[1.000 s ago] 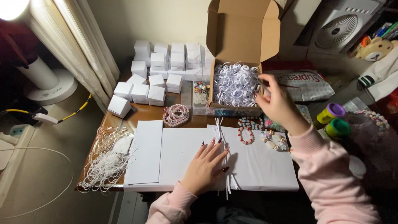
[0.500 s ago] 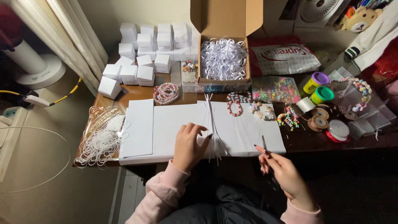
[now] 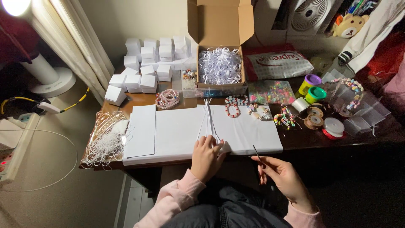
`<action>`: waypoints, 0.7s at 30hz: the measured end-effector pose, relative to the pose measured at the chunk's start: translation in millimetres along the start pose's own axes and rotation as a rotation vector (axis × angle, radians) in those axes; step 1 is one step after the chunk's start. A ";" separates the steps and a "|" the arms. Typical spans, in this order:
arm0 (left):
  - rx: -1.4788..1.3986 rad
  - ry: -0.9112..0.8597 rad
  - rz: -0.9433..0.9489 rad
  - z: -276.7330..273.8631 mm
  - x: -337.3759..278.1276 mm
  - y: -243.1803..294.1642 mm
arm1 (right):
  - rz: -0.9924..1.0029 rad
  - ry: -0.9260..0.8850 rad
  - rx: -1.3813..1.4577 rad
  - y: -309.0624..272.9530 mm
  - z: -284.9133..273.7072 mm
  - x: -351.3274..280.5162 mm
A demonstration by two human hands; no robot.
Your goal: The person sits at a cluttered table and uses scissors to cut a bundle of white plastic strips into shorter pieces. They repeatedly pick up the strips, align them, and trim them, placing the cut pieces back on the table.
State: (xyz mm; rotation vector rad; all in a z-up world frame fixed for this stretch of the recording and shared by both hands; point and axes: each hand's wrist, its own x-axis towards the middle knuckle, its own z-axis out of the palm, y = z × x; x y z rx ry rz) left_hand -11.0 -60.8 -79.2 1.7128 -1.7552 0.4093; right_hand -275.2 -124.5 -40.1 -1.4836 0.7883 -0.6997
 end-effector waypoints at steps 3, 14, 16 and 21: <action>0.032 0.004 -0.019 -1.4 0.2 -0.9 | -0.014 0.032 0.038 1.4 2.3 1.3; 0.054 0.238 -0.029 -13.9 9.9 10.4 | -0.021 -0.010 0.056 -1.0 9.3 -2.8; 0.034 0.259 -0.063 -17.1 10.6 11.4 | -0.023 -0.029 0.064 4.1 12.2 -3.0; -0.043 0.254 -0.155 -15.5 12.3 -1.3 | 0.003 -0.091 0.046 1.1 23.4 0.4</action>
